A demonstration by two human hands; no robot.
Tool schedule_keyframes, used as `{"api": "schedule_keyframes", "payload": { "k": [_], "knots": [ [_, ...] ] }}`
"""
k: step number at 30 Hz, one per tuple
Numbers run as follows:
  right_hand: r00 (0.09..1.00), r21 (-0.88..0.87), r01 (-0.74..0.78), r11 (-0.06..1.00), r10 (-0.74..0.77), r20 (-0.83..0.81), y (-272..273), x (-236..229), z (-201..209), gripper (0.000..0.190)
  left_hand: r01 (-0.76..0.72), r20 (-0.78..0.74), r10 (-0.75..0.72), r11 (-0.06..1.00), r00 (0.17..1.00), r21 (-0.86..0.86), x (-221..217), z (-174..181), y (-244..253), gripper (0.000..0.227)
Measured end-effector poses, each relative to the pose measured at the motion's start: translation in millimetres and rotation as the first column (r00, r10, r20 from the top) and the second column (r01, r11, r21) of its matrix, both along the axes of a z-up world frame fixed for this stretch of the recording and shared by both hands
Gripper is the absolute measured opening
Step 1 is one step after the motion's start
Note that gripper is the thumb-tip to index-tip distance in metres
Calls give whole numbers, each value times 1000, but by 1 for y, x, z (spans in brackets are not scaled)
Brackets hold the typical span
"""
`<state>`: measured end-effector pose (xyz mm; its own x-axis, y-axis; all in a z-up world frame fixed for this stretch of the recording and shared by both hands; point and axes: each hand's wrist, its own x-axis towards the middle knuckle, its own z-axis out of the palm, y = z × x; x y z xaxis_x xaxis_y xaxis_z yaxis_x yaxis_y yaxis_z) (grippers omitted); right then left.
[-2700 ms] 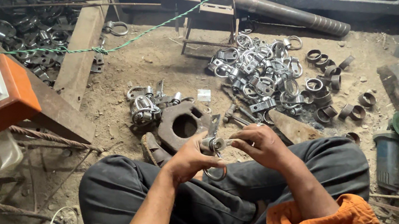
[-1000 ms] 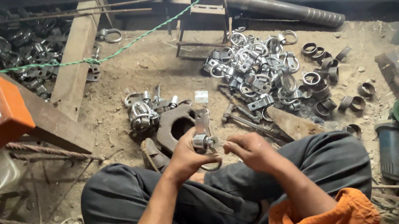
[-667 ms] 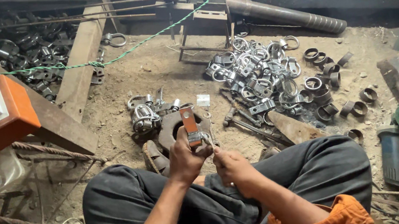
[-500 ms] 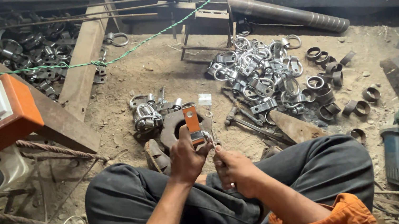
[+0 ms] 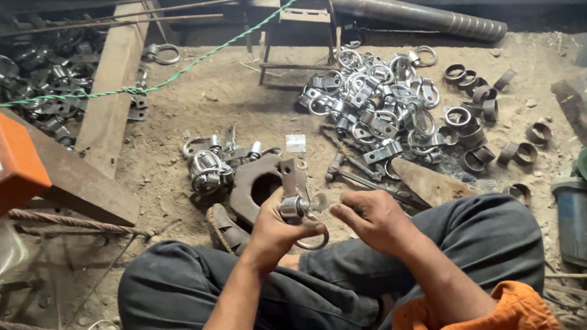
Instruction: The person sits on the floor and assembles metal hardware by placing a ring into a bracket, tightening it with a wrench, and using a hammer to adjust the fit. They repeat this process with multiple parts, occasionally inspecting the assembled units.
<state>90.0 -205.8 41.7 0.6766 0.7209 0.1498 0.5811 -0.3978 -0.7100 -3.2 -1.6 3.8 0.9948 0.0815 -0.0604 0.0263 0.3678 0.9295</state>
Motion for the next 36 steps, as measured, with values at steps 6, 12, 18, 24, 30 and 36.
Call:
{"api": "schedule_keyframes", "payload": {
  "k": [6, 12, 18, 24, 30, 36],
  "knots": [
    [985, -68, -170, 983, 168, -35, 0, 5, 3, 40, 216, -128, -227, 972, 965, -95, -5, -6, 5, 50],
    [980, -150, -177, 973, 160, -117, 0, 5, -13, 40, 174, -90, -177, 984, 980, -41, -3, -14, 3, 54],
    [996, -217, -63, 974, 49, -69, 0, 0, -20, 44, 87, 35, -97, 973, 995, 214, -5, -15, 4, 58],
    [997, -294, -32, 955, 10, -77, 0, -2, -25, 47, 18, 63, -36, 966, 997, 256, -9, -13, 0, 60],
    [995, -243, -20, 970, -5, -104, -1, -7, -25, 46, -39, 63, 23, 963, 998, 268, -13, -3, -4, 63],
    [989, -147, -14, 989, -8, -148, -2, -4, -12, 41, -24, 25, 19, 975, 1000, 219, -6, -1, -2, 60]
  ]
}}
